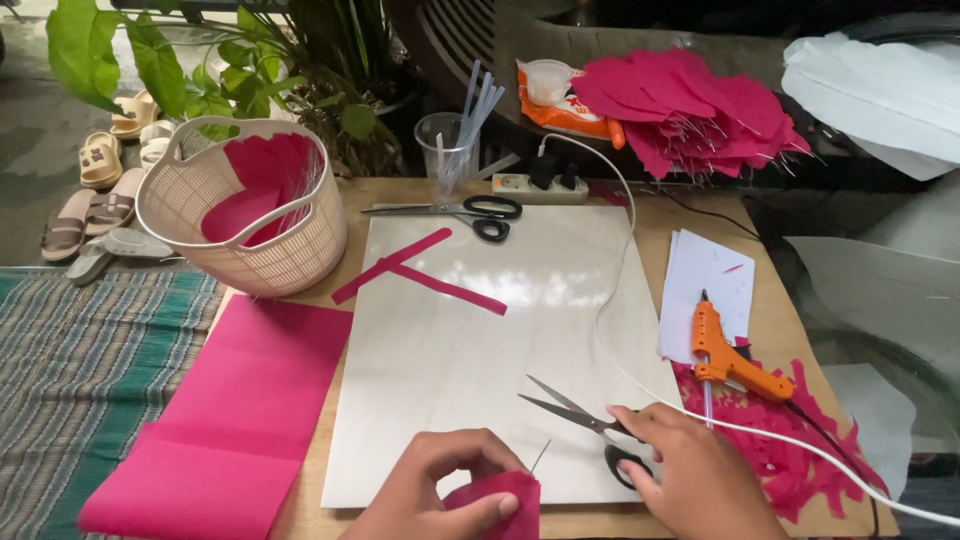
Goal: Assembling decorative fabric leaves by gluing a wire stem to the fabric and trimming the edges with scissors.
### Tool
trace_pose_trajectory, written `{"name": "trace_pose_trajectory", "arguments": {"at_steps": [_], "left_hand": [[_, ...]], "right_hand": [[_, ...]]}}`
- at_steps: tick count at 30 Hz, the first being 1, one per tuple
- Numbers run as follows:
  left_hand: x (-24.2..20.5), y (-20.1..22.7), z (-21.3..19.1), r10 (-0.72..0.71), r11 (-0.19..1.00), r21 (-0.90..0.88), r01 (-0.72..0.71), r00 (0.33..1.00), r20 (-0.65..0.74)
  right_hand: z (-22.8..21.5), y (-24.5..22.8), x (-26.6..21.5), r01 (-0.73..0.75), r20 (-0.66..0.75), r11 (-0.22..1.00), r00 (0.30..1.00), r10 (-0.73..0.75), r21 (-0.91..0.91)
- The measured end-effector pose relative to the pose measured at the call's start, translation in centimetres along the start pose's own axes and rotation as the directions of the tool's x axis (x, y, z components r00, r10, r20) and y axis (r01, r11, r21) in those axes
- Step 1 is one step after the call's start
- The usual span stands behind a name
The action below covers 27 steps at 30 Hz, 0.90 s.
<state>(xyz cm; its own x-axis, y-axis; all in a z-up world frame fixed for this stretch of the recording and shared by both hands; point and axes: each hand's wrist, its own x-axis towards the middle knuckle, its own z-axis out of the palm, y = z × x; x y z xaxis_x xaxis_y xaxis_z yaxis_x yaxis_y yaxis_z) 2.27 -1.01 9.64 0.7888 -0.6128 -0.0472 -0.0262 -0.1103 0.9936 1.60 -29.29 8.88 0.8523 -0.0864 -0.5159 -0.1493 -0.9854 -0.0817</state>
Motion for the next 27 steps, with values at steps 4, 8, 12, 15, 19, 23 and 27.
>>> {"name": "trace_pose_trajectory", "arguments": {"at_steps": [4,8,12,15,19,23,27], "left_hand": [[-0.2,-0.7,-0.1,-0.043,0.999,-0.017,0.042,0.998,-0.051],[-0.5,-1.9,-0.3,-0.019,0.997,-0.071,0.013,0.996,-0.087],[-0.5,-2.5,-0.7,0.044,0.996,-0.069,-0.053,0.991,-0.123],[-0.3,-2.1,-1.5,0.047,0.997,0.059,-0.042,0.995,-0.084],[0.5,0.8,-3.1,0.0,0.973,0.231,0.011,0.999,-0.048],[1.2,3.4,-3.6,0.031,0.912,0.41,0.015,0.994,-0.106],[2.1,2.5,-2.7,0.252,0.792,0.584,-0.175,0.966,-0.052]], "right_hand": [[-0.1,-0.6,-0.1,-0.03,-0.06,0.998,0.998,0.033,0.061],[0.1,-0.9,0.0,-0.031,-0.124,0.994,0.991,0.044,0.104],[2.1,0.1,1.0,-0.003,-0.204,0.988,0.978,0.036,0.157],[3.1,0.6,1.9,0.08,-0.277,0.969,0.961,-0.012,0.234],[5.3,1.8,3.7,0.086,-0.213,0.945,0.977,-0.017,0.317],[9.9,4.9,6.3,0.499,-0.482,0.834,0.805,-0.346,0.234],[20.9,10.9,14.2,0.656,-0.504,0.455,0.755,-0.42,0.602]]}}
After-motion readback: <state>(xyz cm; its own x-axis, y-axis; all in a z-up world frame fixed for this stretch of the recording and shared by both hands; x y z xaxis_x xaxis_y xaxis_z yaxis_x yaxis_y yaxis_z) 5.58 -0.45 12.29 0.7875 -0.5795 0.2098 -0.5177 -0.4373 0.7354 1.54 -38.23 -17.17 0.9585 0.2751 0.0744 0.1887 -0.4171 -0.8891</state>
